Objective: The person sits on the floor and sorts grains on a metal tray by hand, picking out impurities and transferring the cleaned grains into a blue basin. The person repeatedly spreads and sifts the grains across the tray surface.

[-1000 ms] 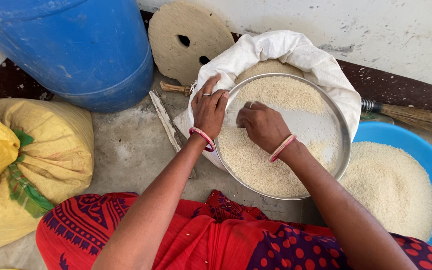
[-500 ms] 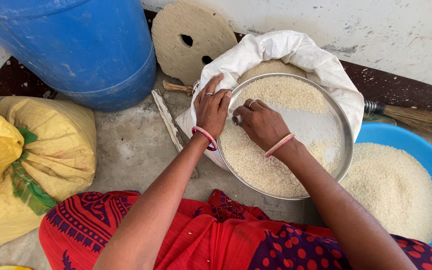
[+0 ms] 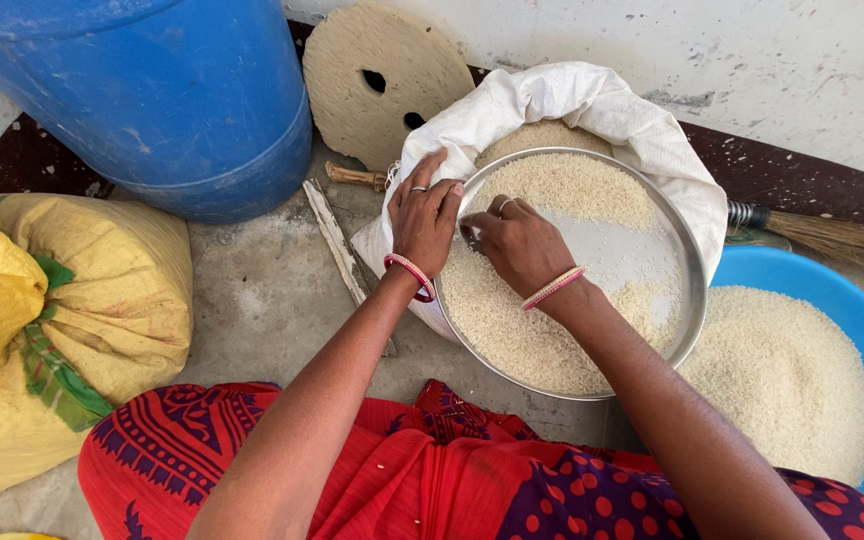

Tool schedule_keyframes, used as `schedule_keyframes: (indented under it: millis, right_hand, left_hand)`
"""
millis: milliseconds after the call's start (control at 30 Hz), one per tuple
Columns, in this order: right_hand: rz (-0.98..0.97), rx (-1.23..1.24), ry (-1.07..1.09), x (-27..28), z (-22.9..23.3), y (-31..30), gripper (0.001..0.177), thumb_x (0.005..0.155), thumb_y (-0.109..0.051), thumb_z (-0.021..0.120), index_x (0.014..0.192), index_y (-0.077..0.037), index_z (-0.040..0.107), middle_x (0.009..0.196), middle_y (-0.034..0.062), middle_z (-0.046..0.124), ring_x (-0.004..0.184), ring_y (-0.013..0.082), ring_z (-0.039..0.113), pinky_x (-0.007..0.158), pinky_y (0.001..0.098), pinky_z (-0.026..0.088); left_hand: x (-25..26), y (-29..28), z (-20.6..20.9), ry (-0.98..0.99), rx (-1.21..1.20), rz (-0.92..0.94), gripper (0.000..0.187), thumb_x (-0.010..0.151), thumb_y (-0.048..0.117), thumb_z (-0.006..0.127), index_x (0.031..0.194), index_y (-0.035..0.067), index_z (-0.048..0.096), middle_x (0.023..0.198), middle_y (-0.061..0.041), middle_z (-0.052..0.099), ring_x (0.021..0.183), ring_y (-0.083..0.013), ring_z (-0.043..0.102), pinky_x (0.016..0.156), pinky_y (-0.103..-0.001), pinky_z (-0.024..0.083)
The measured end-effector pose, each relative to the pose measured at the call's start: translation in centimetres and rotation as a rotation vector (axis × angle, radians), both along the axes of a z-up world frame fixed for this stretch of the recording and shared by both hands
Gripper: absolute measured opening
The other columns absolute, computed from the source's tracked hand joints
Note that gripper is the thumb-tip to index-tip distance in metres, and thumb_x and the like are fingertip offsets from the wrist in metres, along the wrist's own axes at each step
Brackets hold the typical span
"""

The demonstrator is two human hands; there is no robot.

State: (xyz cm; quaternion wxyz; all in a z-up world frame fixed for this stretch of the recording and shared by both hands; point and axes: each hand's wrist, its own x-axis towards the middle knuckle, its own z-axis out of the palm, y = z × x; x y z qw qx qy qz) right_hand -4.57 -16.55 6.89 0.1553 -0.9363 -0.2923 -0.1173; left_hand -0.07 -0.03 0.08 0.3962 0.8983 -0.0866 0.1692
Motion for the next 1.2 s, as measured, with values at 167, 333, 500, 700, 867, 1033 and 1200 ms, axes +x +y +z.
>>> schedule_keyframes:
  millis: [167, 333, 500, 700, 867, 1033, 1200]
  right_hand:
    - [-0.013, -0.085, -0.021, -0.4, 0.3, 0.3, 0.020, 0.092, -0.016, 0.069, 0.107, -0.004, 0.075, 0.099, 0.0124, 0.068, 0.095, 0.0268, 0.067, 0.082, 0.0406, 0.058]
    - [-0.027, -0.139, 0.055, 0.6, 0.7, 0.3, 0.022, 0.093, -0.024, 0.069, 0.095, -0.003, 0.073, 0.095, 0.0115, 0.069, 0.093, 0.0268, 0.068, 0.082, 0.0411, 0.058]
    - [-0.115, -0.291, 0.049, 2.5, -0.3, 1.8, 0.026, 0.097, -0.025, 0.064, 0.093, -0.001, 0.071, 0.096, 0.0150, 0.070, 0.086, 0.0275, 0.070, 0.070, 0.0412, 0.061]
    - [-0.165, -0.336, 0.110, 3.1, -0.5, 1.6, 0.026, 0.096, -0.023, 0.063, 0.101, 0.002, 0.069, 0.093, 0.0177, 0.070, 0.076, 0.0288, 0.072, 0.065, 0.0420, 0.060]
    - [-0.125, -0.126, 0.177, 2.8, 0.5, -0.5, 0.020, 0.097, -0.021, 0.064, 0.094, -0.004, 0.075, 0.092, 0.0137, 0.072, 0.079, 0.0309, 0.071, 0.074, 0.0454, 0.057]
    - [-0.217, -0.116, 0.335, 2.9, 1.1, -0.5, 0.017, 0.095, -0.023, 0.066, 0.097, -0.010, 0.077, 0.090, 0.0072, 0.076, 0.078, 0.0250, 0.073, 0.077, 0.0404, 0.058]
    - [-0.152, -0.085, 0.277, 2.5, 1.1, -1.2, 0.014, 0.094, -0.020, 0.070, 0.095, -0.008, 0.077, 0.088, 0.0070, 0.076, 0.077, 0.0235, 0.072, 0.075, 0.0387, 0.058]
  left_hand:
    - [-0.1, 0.0, 0.0, -0.005, -0.004, 0.005, 0.041, 0.106, 0.037, 0.043, 0.114, 0.013, 0.076, 0.160, -0.004, 0.042, 0.152, -0.0240, 0.030, 0.123, -0.048, 0.013]
    - [0.0, 0.0, -0.1, -0.018, -0.008, 0.000, 0.040, 0.107, 0.036, 0.044, 0.114, 0.012, 0.076, 0.160, -0.005, 0.042, 0.151, -0.0247, 0.031, 0.122, -0.048, 0.014]
    - [0.0, 0.1, -0.3, -0.035, -0.009, 0.001, 0.038, 0.106, 0.035, 0.046, 0.115, 0.013, 0.076, 0.160, -0.004, 0.043, 0.151, -0.0242, 0.032, 0.123, -0.047, 0.016]
    - [-0.1, 0.1, -0.3, -0.038, -0.007, 0.010, 0.036, 0.106, 0.034, 0.047, 0.114, 0.014, 0.076, 0.160, -0.004, 0.043, 0.151, -0.0242, 0.032, 0.122, -0.046, 0.016]
    - [0.1, 0.0, -0.3, -0.037, 0.002, 0.015, 0.035, 0.106, 0.034, 0.049, 0.113, 0.014, 0.076, 0.160, -0.002, 0.045, 0.152, -0.0224, 0.033, 0.123, -0.046, 0.018]
    - [0.2, 0.0, -0.3, -0.037, 0.007, 0.016, 0.036, 0.106, 0.034, 0.047, 0.113, 0.014, 0.076, 0.159, -0.003, 0.044, 0.151, -0.0228, 0.032, 0.122, -0.047, 0.016]
    - [0.2, 0.0, -0.5, -0.041, 0.000, 0.012, 0.036, 0.107, 0.034, 0.047, 0.113, 0.013, 0.076, 0.159, -0.004, 0.044, 0.151, -0.0230, 0.031, 0.122, -0.047, 0.016]
